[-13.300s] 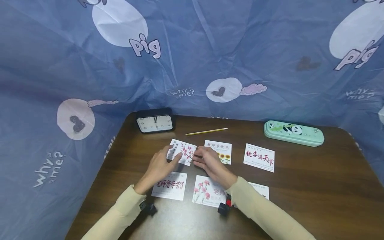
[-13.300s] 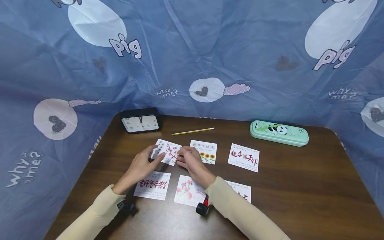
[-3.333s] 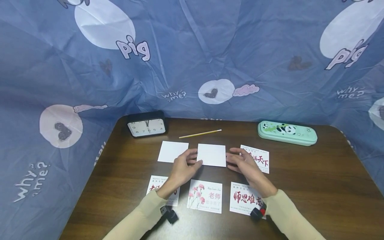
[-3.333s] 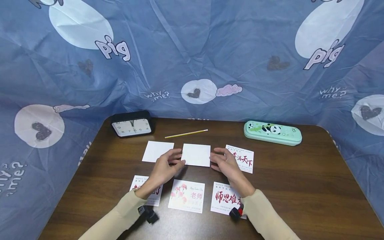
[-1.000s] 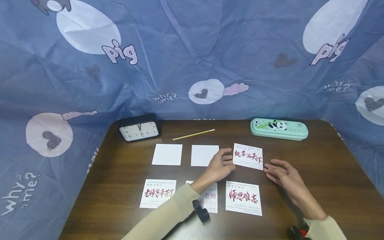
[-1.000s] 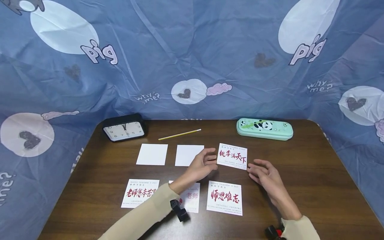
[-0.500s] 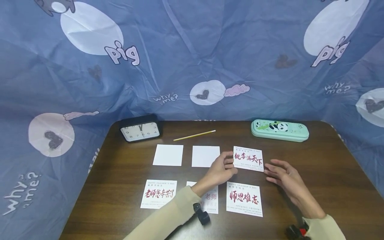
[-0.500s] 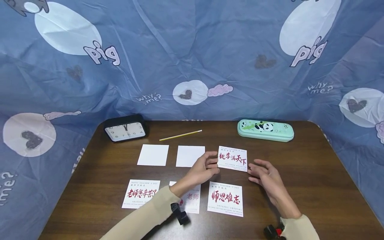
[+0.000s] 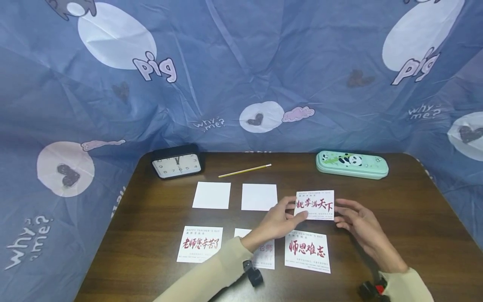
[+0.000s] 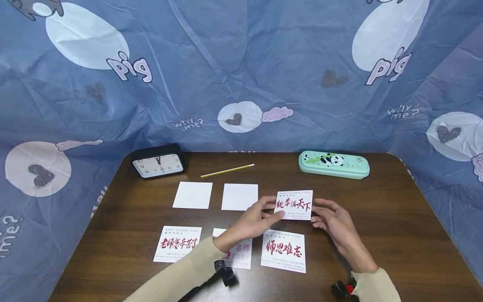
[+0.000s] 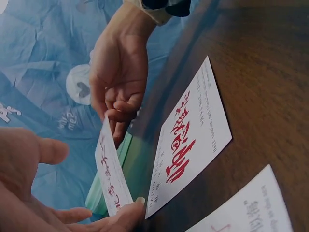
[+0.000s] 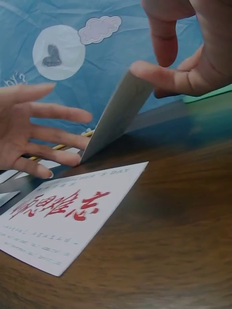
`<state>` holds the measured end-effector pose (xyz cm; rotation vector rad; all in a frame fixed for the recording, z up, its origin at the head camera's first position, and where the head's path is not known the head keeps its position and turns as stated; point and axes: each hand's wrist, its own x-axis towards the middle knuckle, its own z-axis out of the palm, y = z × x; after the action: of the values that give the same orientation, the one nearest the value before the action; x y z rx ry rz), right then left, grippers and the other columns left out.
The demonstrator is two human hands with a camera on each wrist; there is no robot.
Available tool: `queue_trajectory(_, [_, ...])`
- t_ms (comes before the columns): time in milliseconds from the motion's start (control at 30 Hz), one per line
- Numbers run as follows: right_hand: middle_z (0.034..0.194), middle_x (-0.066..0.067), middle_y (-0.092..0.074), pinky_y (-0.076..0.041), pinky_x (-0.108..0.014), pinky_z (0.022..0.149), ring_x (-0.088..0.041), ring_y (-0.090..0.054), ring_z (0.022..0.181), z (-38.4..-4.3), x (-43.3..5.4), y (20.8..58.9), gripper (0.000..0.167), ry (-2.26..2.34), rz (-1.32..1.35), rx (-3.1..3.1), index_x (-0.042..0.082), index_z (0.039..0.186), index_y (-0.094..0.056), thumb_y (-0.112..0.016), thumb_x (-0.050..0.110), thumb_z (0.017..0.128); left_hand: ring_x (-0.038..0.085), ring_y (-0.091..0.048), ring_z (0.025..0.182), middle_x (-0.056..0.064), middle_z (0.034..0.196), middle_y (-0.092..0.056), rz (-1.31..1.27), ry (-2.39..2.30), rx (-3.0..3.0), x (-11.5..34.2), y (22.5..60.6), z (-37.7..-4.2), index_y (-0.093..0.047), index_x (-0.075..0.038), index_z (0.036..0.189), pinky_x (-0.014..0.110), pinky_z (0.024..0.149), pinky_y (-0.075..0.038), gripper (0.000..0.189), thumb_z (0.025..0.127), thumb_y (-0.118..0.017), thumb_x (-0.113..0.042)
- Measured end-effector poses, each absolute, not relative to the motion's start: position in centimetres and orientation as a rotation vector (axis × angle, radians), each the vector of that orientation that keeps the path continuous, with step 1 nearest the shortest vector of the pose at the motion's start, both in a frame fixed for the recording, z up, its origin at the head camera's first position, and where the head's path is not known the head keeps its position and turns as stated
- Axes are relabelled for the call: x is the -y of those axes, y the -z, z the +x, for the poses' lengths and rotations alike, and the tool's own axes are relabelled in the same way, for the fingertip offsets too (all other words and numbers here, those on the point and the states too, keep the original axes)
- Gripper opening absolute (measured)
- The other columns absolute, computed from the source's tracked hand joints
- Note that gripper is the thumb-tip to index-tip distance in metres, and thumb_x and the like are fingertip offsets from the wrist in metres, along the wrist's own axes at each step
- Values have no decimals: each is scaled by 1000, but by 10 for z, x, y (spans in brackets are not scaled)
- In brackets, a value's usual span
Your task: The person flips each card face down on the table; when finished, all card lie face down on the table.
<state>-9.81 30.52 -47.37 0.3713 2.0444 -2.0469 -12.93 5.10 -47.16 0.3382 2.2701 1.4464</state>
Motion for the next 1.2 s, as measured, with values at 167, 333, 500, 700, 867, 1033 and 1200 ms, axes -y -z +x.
queue_trajectory(167, [95, 9, -70, -60, -18, 71, -4, -66, 80, -102, -293, 473, 45, 2033, 339, -2019, -5, 147, -40, -53, 13, 108, 29, -66, 131, 15, 151, -60, 292, -1427, -2283, -55, 466, -129, -38, -17, 160, 46, 111, -52, 76, 102, -49, -64])
queue_trajectory(333, [105, 7, -69, -63, -20, 85, -4, -70, 91, -105, -280, 472, 59, 1999, 275, -2003, -10, 158, -23, -48, 13, 109, 30, -63, 135, 12, 149, -62, 306, -1417, -2273, -57, 461, -129, -37, -21, 161, 47, 111, -52, 79, 100, -46, -70])
queue_trajectory(500, [146, -17, -53, -59, -24, 100, -4, -67, 111, -106, -267, 471, 69, 1951, 256, -1997, -3, 162, -20, -52, 28, 110, 28, -70, 124, 15, 146, -64, 347, -1485, -2215, -55, 461, -132, -37, -21, 161, 40, 99, -59, 77, 101, -48, -68])
queue_trajectory(700, [163, -27, -37, -55, -26, 109, -18, -58, 135, -107, -253, 472, 74, 1857, 232, -2065, 3, 164, -20, -54, 40, 109, 29, -78, 102, 22, 139, -67, 400, -1682, -2063, -55, 461, -134, -42, -16, 159, 36, 86, -66, 66, 106, -49, -56])
queue_trajectory(867, [159, -27, -44, -51, -39, 116, -29, -54, 141, -107, -243, 472, 74, 1815, 225, -2149, 3, 163, -23, -57, 38, 108, 39, -77, 101, 25, 127, -72, 402, -1874, -1994, -55, 463, -135, -50, -6, 152, 37, 87, -66, 51, 109, -55, -33])
queue_trajectory(1033, [159, -26, -44, -51, -46, 116, -35, -50, 142, -108, -241, 470, 77, 1751, 306, -2254, 3, 161, -27, -62, 40, 105, 44, -76, 98, 25, 121, -72, 381, -2015, -1987, -53, 462, -136, -56, -6, 146, 32, 82, -66, 44, 102, -65, -11])
queue_trajectory(1200, [157, -26, -47, -51, -46, 115, -36, -52, 142, -109, -244, 471, 76, 1753, 406, -2287, 2, 160, -29, -64, 40, 104, 44, -77, 90, 23, 119, -72, 346, -2062, -2044, -49, 463, -138, -59, -9, 143, 34, 77, -67, 47, 97, -69, -4])
